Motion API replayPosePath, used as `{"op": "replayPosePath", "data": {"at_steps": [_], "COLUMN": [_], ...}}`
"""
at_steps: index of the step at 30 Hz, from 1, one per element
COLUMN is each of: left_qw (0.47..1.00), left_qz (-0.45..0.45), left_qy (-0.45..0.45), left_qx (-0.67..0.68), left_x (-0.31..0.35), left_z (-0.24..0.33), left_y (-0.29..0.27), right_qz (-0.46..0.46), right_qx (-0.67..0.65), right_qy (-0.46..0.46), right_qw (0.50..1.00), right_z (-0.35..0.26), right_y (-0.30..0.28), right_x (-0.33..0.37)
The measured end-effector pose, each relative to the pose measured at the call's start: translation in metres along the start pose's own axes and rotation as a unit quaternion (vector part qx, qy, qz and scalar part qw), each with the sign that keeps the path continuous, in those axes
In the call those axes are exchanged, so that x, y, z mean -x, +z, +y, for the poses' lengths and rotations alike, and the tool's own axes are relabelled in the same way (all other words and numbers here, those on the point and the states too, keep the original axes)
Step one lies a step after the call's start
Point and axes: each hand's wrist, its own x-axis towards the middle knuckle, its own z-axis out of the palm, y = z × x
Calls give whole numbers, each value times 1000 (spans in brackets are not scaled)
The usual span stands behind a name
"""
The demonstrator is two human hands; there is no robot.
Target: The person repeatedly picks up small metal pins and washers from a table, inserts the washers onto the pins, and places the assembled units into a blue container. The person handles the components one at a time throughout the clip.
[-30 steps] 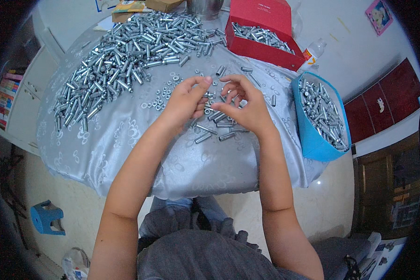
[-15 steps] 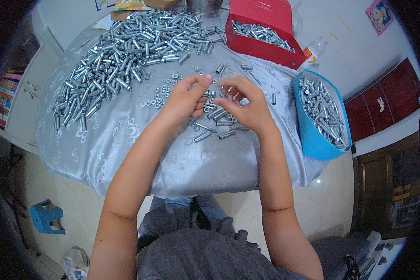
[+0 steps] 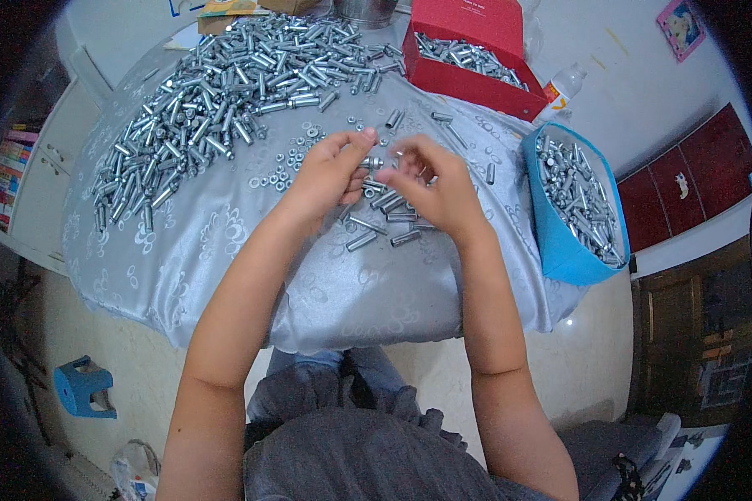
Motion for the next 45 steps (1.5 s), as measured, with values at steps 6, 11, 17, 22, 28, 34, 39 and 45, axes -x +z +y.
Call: {"op": "replayPosePath", "data": {"at_steps": [6,11,17,22,28,34,39,45], "left_qw": [999,1000,999,983,910,930,936,859], "left_qz": [-32,-16,-26,6,46,56,-266,-500], "left_qy": [-4,-4,20,154,333,329,53,-45], "left_qx": [-13,-1,9,-103,-242,-152,-227,-105], "left_x": [0,0,2,2,5,-4,10,18], "left_z": [-1,1,-1,-8,-14,-19,2,-3], "left_y": [-1,-2,-2,2,6,8,-8,-7], "right_qz": [7,-4,-24,-37,-140,31,99,131], "right_qx": [17,-39,22,-87,-497,-475,-536,-557], "right_qy": [-68,16,-95,26,290,264,200,172], "right_qw": [997,999,995,995,806,839,814,802], "right_z": [9,-15,-2,-6,4,-13,-4,-1], "right_y": [3,-3,10,17,13,1,-20,-26], "right_x": [-1,-1,-1,1,-7,-9,-6,-4]}}
